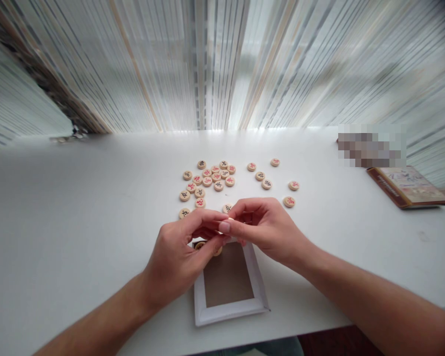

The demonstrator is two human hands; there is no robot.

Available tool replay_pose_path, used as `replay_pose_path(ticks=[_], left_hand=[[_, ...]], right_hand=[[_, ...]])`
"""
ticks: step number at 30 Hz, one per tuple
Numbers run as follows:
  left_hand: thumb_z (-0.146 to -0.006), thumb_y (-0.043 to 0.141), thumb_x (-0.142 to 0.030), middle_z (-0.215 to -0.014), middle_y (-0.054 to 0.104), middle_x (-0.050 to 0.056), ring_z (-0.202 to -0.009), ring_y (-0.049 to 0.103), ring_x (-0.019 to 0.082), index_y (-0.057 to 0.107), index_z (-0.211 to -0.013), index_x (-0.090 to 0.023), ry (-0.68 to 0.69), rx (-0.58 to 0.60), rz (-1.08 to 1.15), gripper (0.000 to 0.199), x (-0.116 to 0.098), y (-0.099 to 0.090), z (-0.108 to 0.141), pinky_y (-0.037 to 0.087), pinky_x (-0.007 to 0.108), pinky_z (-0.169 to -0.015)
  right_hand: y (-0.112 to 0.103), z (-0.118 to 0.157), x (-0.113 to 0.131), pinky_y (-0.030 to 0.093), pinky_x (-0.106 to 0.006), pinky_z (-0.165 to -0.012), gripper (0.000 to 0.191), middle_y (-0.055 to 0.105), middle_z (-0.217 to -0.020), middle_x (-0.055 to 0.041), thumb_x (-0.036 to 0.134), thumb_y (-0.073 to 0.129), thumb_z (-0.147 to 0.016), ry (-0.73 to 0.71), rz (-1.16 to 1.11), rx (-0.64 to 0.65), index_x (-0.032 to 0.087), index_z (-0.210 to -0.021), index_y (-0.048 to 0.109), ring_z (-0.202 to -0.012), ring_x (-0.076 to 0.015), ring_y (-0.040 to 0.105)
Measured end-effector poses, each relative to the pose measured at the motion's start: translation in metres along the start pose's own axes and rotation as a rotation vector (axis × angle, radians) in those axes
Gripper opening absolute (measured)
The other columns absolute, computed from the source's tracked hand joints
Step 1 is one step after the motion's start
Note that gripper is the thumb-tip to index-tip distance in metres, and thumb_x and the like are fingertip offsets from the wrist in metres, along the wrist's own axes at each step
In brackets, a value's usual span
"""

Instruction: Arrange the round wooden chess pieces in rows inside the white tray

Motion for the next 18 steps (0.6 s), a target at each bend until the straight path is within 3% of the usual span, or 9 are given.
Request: replay_pose_path(ticks=[8, 13, 18], left_hand=[[-0.093, 0.083, -0.009, -0.094, 0.084, -0.001, -0.080, 0.082, 0.011, 0.078, -0.114, -0.022, -0.034, -0.053, 0.030, 0.026, 0.0031, -0.0055, -0.0004, 0.067, 0.015, -0.075], [-0.093, 0.084, -0.011, -0.096, 0.084, -0.001, -0.082, 0.082, 0.012, 0.079, -0.115, -0.022, -0.027, -0.061, 0.029, 0.026, 0.0025, -0.0061, 0.0006, 0.068, 0.018, -0.076], [-0.096, 0.081, -0.012, -0.096, 0.085, 0.000, -0.082, 0.082, 0.012, 0.078, -0.114, -0.021, -0.014, -0.040, -0.046, 0.020, 0.0009, -0.0041, 0.0011, 0.068, 0.020, -0.080]], right_hand=[[0.0000, -0.0010, -0.0020, 0.050, -0.020, -0.055, 0.026, 0.067, -0.060, 0.0019, 0.040, 0.093, -0.086, -0.015, -0.070, 0.100, 0.016, -0.086, 0.084, -0.054, -0.0092, 0.059], [0.0009, -0.0017, -0.0029, 0.053, -0.021, -0.054, 0.032, 0.075, -0.076, -0.0008, 0.034, 0.103, -0.072, 0.017, -0.118, 0.102, 0.016, -0.088, 0.083, -0.057, -0.0095, 0.062], [0.0019, 0.0003, -0.0021, 0.052, -0.021, -0.054, 0.035, 0.074, -0.069, -0.0002, 0.036, 0.104, -0.070, 0.040, -0.100, 0.075, 0.016, -0.081, 0.079, -0.056, -0.0099, 0.062]])
Point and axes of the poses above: each hand's wrist, its own z-axis away from the middle knuckle, its own y-axis out of the palm, x = y × z, the point moved 4 cm from there along -z, towards the middle knuckle
